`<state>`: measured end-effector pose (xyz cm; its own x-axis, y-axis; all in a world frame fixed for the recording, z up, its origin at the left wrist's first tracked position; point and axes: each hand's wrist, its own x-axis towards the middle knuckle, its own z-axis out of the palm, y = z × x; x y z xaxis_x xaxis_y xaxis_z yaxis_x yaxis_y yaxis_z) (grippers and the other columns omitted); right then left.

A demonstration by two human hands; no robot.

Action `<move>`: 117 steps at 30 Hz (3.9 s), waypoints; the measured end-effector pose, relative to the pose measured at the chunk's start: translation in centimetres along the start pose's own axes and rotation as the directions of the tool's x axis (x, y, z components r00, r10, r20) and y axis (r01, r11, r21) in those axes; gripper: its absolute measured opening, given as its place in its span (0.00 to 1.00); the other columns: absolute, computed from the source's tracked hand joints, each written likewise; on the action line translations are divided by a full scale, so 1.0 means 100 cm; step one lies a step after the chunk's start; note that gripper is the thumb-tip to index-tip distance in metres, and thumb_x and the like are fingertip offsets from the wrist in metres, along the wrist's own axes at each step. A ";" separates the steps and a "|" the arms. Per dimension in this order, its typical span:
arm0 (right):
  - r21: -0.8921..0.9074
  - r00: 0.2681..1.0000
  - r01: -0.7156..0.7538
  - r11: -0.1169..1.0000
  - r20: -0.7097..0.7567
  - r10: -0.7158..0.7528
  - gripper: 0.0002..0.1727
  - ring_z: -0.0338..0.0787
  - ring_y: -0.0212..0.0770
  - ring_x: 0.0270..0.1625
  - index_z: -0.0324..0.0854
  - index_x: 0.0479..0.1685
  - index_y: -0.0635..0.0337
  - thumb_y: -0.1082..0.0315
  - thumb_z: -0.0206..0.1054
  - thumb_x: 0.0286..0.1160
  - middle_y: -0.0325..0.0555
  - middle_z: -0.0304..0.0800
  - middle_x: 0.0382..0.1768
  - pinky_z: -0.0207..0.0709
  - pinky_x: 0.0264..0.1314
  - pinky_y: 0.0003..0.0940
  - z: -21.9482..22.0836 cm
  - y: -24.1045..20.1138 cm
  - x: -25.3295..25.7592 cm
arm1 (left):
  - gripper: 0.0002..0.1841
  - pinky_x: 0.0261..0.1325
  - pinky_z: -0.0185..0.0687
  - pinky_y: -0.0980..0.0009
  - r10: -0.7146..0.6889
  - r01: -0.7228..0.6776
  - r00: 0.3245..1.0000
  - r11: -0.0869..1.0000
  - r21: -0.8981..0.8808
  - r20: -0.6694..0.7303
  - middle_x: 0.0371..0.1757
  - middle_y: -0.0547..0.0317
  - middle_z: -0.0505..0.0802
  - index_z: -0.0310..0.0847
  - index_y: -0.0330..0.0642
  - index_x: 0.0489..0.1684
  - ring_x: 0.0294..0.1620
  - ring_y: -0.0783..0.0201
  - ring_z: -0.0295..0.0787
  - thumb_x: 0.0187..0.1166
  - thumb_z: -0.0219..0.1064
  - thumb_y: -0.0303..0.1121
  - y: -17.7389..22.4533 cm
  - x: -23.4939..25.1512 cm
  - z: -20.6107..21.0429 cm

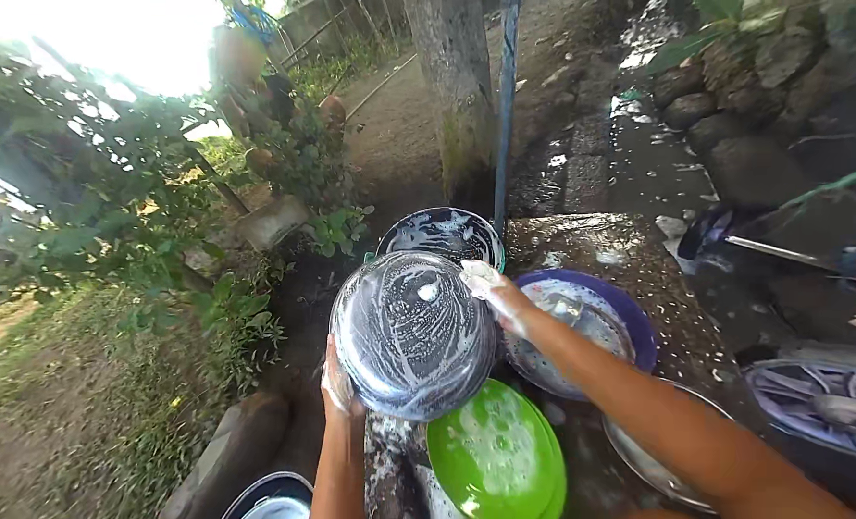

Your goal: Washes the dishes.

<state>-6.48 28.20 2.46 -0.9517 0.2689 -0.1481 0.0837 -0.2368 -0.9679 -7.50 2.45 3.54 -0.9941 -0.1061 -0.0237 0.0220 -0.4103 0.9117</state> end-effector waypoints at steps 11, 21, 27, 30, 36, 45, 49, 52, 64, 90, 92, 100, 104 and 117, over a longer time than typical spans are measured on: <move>-0.583 0.711 0.693 0.424 0.457 -0.535 0.20 0.93 0.53 0.56 0.88 0.56 0.66 0.72 0.79 0.61 0.59 0.94 0.50 0.82 0.65 0.57 0.015 -0.084 0.035 | 0.27 0.69 0.81 0.59 -0.258 0.109 0.948 0.813 0.572 0.186 0.73 0.31 0.82 0.57 0.27 0.86 0.65 0.50 0.87 0.94 0.44 0.35 -0.062 -0.015 -0.002; -0.774 0.932 0.308 0.553 0.128 -0.339 0.24 0.90 0.54 0.62 0.85 0.63 0.64 0.63 0.80 0.69 0.58 0.89 0.60 0.81 0.70 0.57 -0.123 -0.002 -0.009 | 0.29 0.86 0.66 0.54 -0.340 -0.429 0.669 0.549 0.717 0.660 0.78 0.31 0.79 0.71 0.27 0.80 0.82 0.43 0.74 0.82 0.67 0.35 -0.159 -0.062 0.105; -0.829 0.899 -0.333 0.449 -0.137 0.415 0.28 0.86 0.59 0.69 0.81 0.72 0.65 0.59 0.74 0.76 0.64 0.88 0.65 0.73 0.77 0.59 -0.218 0.053 -0.153 | 0.37 0.90 0.54 0.48 -0.563 -0.616 0.578 0.174 0.768 0.591 0.88 0.36 0.67 0.51 0.34 0.92 0.90 0.43 0.60 0.83 0.61 0.32 -0.224 -0.039 0.160; -0.886 0.854 -0.398 0.238 -0.263 0.449 0.38 0.76 0.70 0.78 0.73 0.81 0.65 0.57 0.78 0.71 0.72 0.76 0.76 0.68 0.80 0.68 -0.215 0.105 -0.165 | 0.26 0.82 0.68 0.47 -0.472 -0.611 0.645 0.153 0.777 0.601 0.83 0.36 0.75 0.65 0.34 0.86 0.84 0.41 0.70 0.88 0.51 0.27 -0.212 -0.019 0.171; -0.837 0.868 -0.400 0.374 -0.216 0.447 0.34 0.80 0.69 0.74 0.75 0.76 0.70 0.79 0.74 0.63 0.74 0.81 0.70 0.69 0.80 0.66 -0.205 0.154 -0.168 | 0.22 0.67 0.79 0.44 0.310 -0.875 0.375 0.429 0.224 0.874 0.50 0.34 0.91 0.94 0.51 0.57 0.57 0.37 0.88 0.69 0.67 0.17 -0.193 -0.008 0.150; -0.714 0.997 -0.015 0.700 -0.066 -0.046 0.18 0.90 0.44 0.57 0.84 0.63 0.70 0.66 0.63 0.82 0.57 0.91 0.55 0.82 0.65 0.44 -0.126 0.024 -0.069 | 0.26 0.85 0.61 0.61 -0.376 0.273 0.895 0.886 0.374 0.239 0.84 0.35 0.71 0.57 0.28 0.87 0.84 0.55 0.69 0.94 0.48 0.32 -0.158 -0.045 0.123; -0.874 0.964 0.178 0.451 0.247 0.098 0.22 0.77 0.67 0.79 0.78 0.71 0.76 0.69 0.57 0.85 0.74 0.80 0.71 0.65 0.84 0.59 -0.071 0.083 -0.041 | 0.26 0.84 0.65 0.59 -0.353 0.231 0.905 0.875 0.425 0.236 0.79 0.31 0.76 0.59 0.24 0.84 0.81 0.51 0.74 0.94 0.47 0.33 -0.188 -0.052 0.103; -0.932 0.938 0.294 0.214 0.324 0.125 0.15 0.84 0.74 0.69 0.87 0.57 0.74 0.75 0.65 0.77 0.75 0.87 0.60 0.72 0.74 0.69 -0.101 0.096 -0.042 | 0.24 0.84 0.63 0.61 -0.351 0.247 0.915 0.878 0.409 0.200 0.79 0.29 0.75 0.62 0.21 0.82 0.81 0.51 0.72 0.94 0.47 0.32 -0.197 -0.044 0.083; -0.961 0.974 0.224 0.160 0.215 -0.073 0.20 0.82 0.71 0.73 0.82 0.65 0.77 0.71 0.59 0.83 0.77 0.84 0.66 0.71 0.79 0.62 -0.081 0.080 -0.006 | 0.20 0.79 0.69 0.63 -0.230 0.109 0.929 0.919 0.379 0.291 0.71 0.29 0.82 0.71 0.17 0.72 0.74 0.54 0.78 0.85 0.53 0.21 -0.179 -0.040 0.085; -0.632 0.910 0.409 0.658 0.332 -0.247 0.17 0.89 0.45 0.61 0.84 0.63 0.69 0.71 0.64 0.80 0.58 0.90 0.57 0.80 0.70 0.47 0.006 0.002 0.015 | 0.27 0.67 0.83 0.66 -0.247 0.143 0.879 0.953 0.269 0.408 0.59 0.50 0.89 0.70 0.28 0.74 0.59 0.68 0.86 0.93 0.37 0.41 -0.061 0.008 -0.011; -0.688 0.933 0.344 0.639 0.174 -0.315 0.16 0.88 0.52 0.64 0.82 0.64 0.72 0.75 0.65 0.80 0.63 0.89 0.60 0.78 0.73 0.53 0.008 0.017 0.024 | 0.17 0.57 0.87 0.70 -0.196 0.150 0.924 0.975 0.161 0.328 0.47 0.56 0.91 0.76 0.28 0.63 0.47 0.72 0.89 0.92 0.47 0.30 -0.071 -0.009 0.006; -0.504 0.584 0.792 0.344 0.460 -0.669 0.19 0.95 0.47 0.51 0.90 0.32 0.62 0.52 0.72 0.65 0.56 0.95 0.40 0.86 0.58 0.46 0.052 0.094 -0.054 | 0.25 0.57 0.79 0.80 -0.172 0.120 0.966 0.959 0.256 0.191 0.46 0.55 0.86 0.73 0.23 0.61 0.48 0.79 0.83 0.95 0.33 0.35 -0.083 -0.030 0.017; -0.635 0.972 0.229 0.738 0.116 -0.203 0.15 0.86 0.54 0.61 0.83 0.56 0.74 0.71 0.65 0.80 0.65 0.86 0.56 0.78 0.67 0.54 0.052 0.031 0.009 | 0.24 0.66 0.78 0.65 0.065 -0.275 0.922 0.804 0.527 0.382 0.48 0.31 0.90 0.80 0.14 0.53 0.55 0.58 0.88 0.88 0.41 0.30 -0.074 -0.043 0.020; -0.472 0.881 0.459 0.752 0.132 -0.455 0.20 0.84 0.41 0.68 0.83 0.62 0.73 0.69 0.63 0.76 0.59 0.84 0.63 0.78 0.73 0.36 0.012 0.064 -0.014 | 0.20 0.47 0.91 0.71 -0.261 0.244 0.959 0.958 0.147 0.110 0.37 0.59 0.94 0.81 0.32 0.55 0.39 0.71 0.92 0.95 0.43 0.34 -0.051 -0.019 0.012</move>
<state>-4.99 25.20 -3.31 -0.9153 0.2215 0.3365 -0.2345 0.3863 -0.8921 -5.84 5.85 -0.51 -0.9707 0.1051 -0.2159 -0.2375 -0.2861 0.9283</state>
